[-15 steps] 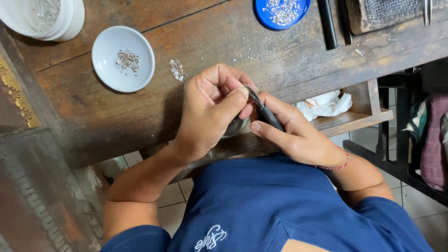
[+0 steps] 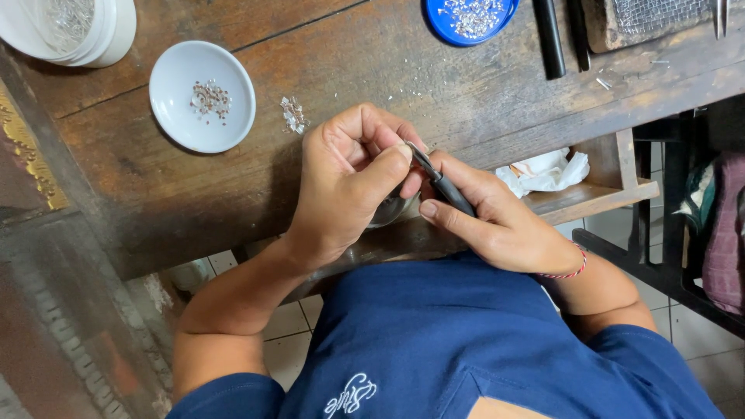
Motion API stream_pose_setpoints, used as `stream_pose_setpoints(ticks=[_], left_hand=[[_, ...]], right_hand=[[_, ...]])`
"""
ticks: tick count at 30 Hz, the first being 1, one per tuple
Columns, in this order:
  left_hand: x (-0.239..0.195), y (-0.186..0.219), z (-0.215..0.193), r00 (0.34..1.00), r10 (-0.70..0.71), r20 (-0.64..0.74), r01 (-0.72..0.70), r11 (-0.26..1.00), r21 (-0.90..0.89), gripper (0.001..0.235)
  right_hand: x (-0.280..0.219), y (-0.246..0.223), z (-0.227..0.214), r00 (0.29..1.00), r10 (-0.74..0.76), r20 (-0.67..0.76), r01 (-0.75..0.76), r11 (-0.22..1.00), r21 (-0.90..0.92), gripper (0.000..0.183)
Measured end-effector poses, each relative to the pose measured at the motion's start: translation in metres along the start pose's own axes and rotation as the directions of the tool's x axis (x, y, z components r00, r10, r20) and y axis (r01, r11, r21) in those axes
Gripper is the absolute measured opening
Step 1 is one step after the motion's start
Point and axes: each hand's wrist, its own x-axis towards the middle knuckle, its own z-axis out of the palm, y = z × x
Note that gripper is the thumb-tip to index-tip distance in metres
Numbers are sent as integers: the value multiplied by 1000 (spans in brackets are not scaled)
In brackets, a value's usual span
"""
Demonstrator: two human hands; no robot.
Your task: The person uses pliers to repeatedly trim small pieces of wire or metal. The trimmed pieces are placed into a white bowl on the table. The person continues this repetitive trimming action throughout the clip.
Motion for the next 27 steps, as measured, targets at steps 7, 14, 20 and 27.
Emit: stream_pose_setpoints(ticks=[7,14,20,27], left_hand=[[1,-2,1,1000,17,1,-17,1000,-14,14],[3,-9,2,997,74,-19,-75,994,-82,15],[4,-14,4,995,74,-69,-80,994,-80,15],[6,-17,5,994,68,-91,-77,992,-100,17]], right_hand=[[2,4,-1,999,-43,-6,43,997,-62,12],[4,6,1,997,-73,-26,70,993,-95,14],[4,11,4,998,-49,-42,45,994,-95,13],[5,13,5,996,-52,-69,45,994,-101,12]])
